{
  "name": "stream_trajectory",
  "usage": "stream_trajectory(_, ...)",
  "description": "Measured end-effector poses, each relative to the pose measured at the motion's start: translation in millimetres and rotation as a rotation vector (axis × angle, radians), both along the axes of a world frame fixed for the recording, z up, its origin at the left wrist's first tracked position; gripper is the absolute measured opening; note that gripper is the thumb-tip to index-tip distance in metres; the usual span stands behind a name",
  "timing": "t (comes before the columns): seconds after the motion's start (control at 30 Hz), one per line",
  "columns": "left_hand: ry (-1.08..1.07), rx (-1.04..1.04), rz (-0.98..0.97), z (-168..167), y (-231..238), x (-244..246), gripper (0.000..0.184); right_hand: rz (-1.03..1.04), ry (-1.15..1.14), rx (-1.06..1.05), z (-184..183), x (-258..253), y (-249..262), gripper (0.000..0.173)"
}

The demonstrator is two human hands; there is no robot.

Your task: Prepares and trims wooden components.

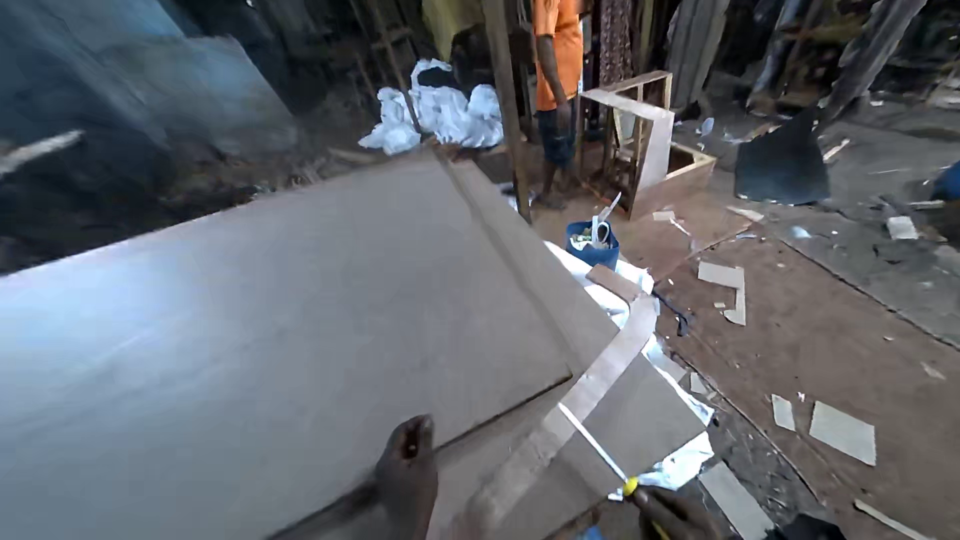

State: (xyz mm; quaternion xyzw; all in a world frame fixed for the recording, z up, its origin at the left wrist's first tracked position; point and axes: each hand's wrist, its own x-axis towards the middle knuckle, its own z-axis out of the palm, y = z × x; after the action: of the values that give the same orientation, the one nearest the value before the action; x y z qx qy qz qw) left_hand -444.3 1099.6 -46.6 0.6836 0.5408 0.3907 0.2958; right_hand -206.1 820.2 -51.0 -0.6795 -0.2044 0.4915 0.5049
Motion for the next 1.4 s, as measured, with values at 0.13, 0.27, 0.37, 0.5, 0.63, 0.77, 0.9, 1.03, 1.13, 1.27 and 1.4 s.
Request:
stream_trajectory(0.13,0.339,-0.233,-0.369,-5,-39,6,0.037,-0.061,-0.123,-0.047,-3,9,-5,0.035)
stream_trajectory(0.27,0.555,-0.216,-0.499,-27,-55,19,0.066,-0.004,-0.224,-0.026,-3,22,-14,0.042)
stream_trajectory(0.37,0.535,-0.156,-0.482,-36,-56,22,0.069,0.11,-0.426,-0.024,-3,35,-22,0.043)
stream_trajectory(0.5,0.616,-0.167,-0.484,-34,-52,31,0.063,0.191,-0.584,-0.03,0,29,-18,0.042)
stream_trajectory(0.63,0.621,-0.163,-0.461,-34,-49,41,0.058,0.229,-0.56,-0.037,0,19,-11,0.041)
stream_trajectory(0.77,0.624,-0.104,-0.45,-40,-51,39,0.051,0.066,-0.606,-0.008,-12,9,-10,0.04)
stream_trajectory(0.9,0.59,0.0,-0.451,-44,-53,35,0.036,0.133,-0.644,0.0,-14,1,-11,0.039)
stream_trajectory(1.03,0.44,0.06,-0.408,-53,-55,31,0.032,0.165,-0.625,0.02,-16,3,-12,0.04)
stream_trajectory(1.13,0.437,0.056,-0.401,-51,-56,31,0.035,0.176,-0.645,0.07,-22,-1,-17,0.037)
stream_trajectory(1.27,0.416,0.058,-0.386,-50,-59,30,0.037,0.155,-0.652,0.073,-26,-1,-23,0.039)
stream_trajectory(1.4,0.425,0.087,-0.411,-52,-57,34,0.036,0.056,-0.705,0.079,-32,-4,-26,0.04)
